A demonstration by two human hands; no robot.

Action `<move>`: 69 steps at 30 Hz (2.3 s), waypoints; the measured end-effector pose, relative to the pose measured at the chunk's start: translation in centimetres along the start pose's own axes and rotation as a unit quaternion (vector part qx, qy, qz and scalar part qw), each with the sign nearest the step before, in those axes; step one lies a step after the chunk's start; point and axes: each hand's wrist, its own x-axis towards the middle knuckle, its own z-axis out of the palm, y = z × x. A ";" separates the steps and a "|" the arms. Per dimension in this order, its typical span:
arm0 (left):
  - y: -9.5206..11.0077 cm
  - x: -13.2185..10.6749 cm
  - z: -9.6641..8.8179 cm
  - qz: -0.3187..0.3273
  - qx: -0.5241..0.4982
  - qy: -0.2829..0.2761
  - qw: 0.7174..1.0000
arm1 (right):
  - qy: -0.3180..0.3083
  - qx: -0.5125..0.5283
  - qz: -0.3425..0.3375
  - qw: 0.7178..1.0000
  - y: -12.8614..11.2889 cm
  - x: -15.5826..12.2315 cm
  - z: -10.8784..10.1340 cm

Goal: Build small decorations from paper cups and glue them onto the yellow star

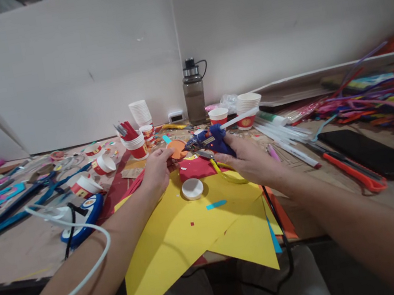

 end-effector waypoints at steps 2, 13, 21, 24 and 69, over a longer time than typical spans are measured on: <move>0.0 0.0 0.0 -0.001 0.002 -0.002 1.000 | -0.004 0.001 0.004 1.000 0.0 0.0 0.0; -0.1 0.0 0.0 -0.001 0.001 -0.011 1.000 | -0.002 0.002 0.015 1.000 0.0 0.0 0.1; -0.2 0.1 -0.1 0.010 0.010 -0.011 1.000 | -0.006 -0.005 0.012 1.000 0.0 0.0 0.0; -0.2 0.1 -0.1 0.012 0.011 -0.012 1.000 | -0.004 -0.011 0.012 1.000 0.0 0.0 0.0; -0.6 -0.1 -0.1 0.085 0.066 -0.032 0.994 | 0.048 -0.168 0.381 0.908 9.3 2.7 -4.1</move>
